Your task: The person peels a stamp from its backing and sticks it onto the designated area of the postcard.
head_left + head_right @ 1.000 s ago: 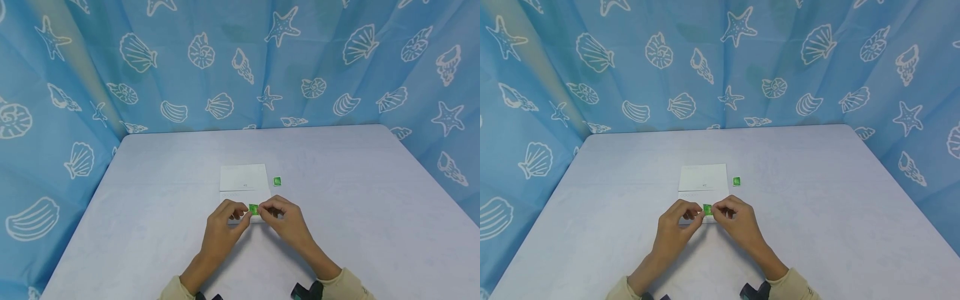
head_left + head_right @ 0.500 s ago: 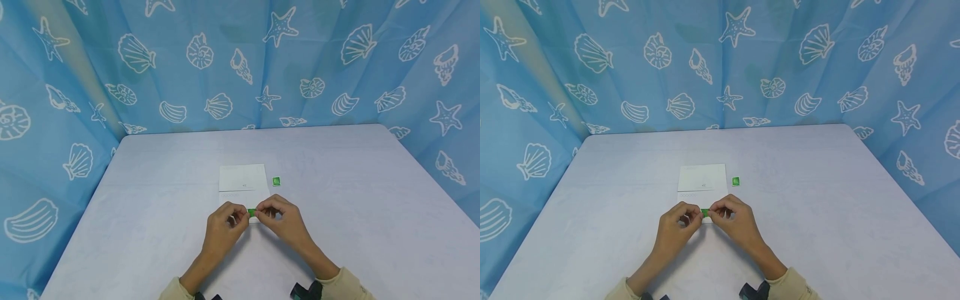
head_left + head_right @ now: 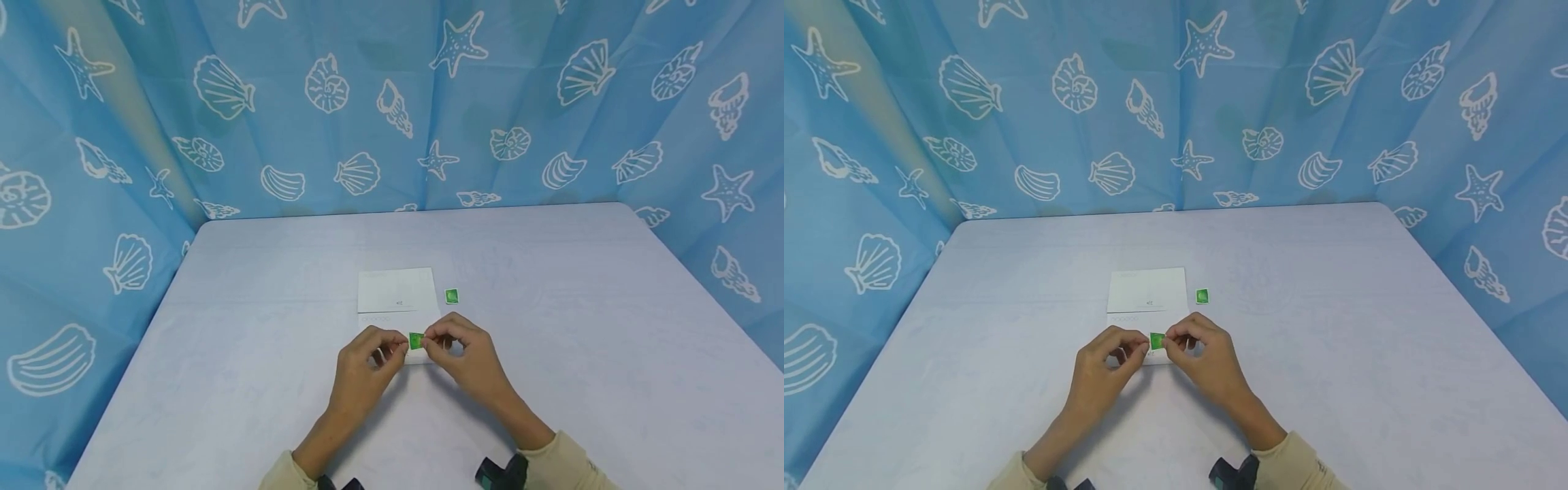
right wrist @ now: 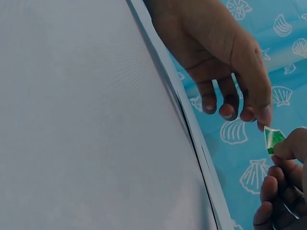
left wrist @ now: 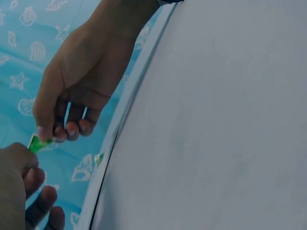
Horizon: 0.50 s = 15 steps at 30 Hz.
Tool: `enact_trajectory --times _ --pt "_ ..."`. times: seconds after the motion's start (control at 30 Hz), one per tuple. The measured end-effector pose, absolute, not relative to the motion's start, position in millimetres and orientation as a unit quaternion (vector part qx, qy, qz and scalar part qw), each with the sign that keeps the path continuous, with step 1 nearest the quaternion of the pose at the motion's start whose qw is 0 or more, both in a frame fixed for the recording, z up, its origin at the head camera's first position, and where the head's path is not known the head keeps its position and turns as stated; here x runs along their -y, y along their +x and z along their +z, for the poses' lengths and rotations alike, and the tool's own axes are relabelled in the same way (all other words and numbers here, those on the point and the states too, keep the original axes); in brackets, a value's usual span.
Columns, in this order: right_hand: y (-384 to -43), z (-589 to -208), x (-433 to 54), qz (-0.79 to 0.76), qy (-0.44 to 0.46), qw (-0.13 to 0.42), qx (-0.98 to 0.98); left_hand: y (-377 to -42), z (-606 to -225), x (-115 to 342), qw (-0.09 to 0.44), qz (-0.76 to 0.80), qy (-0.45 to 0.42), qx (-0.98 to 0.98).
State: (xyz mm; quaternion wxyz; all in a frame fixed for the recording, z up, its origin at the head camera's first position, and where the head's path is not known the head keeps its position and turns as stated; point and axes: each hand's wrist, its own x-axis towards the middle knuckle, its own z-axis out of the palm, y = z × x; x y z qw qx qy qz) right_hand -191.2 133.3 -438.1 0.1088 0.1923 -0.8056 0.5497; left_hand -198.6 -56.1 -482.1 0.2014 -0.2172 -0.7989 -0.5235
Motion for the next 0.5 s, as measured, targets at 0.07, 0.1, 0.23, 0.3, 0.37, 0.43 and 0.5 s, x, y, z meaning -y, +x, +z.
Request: enact_trajectory --times 0.07,0.1,0.23,0.3,0.37,0.43,0.5 --pt "-192 -438 -135 0.550 0.190 0.119 0.804 -201 -481 59 0.211 -0.518 -0.226 0.797" --pt "-193 -439 -136 0.550 0.185 0.121 0.805 -203 -481 61 0.214 -0.517 -0.227 0.797" --pt "-196 -439 -137 0.550 0.159 0.122 0.811 -213 -481 71 0.230 -0.514 -0.211 0.799" --pt "-197 -440 -138 0.551 0.149 0.121 0.812 -218 -481 77 0.236 -0.513 -0.194 0.802" --pt "-198 -441 -139 0.554 0.146 0.121 0.811 -224 -481 82 0.239 -0.512 -0.182 0.804" --pt "-199 -443 -140 0.554 0.147 0.124 0.810 -228 -482 86 0.240 -0.511 -0.175 0.807" --pt "-199 -444 -141 0.554 0.148 0.127 0.809 -231 -482 88 0.238 -0.510 -0.173 0.808"
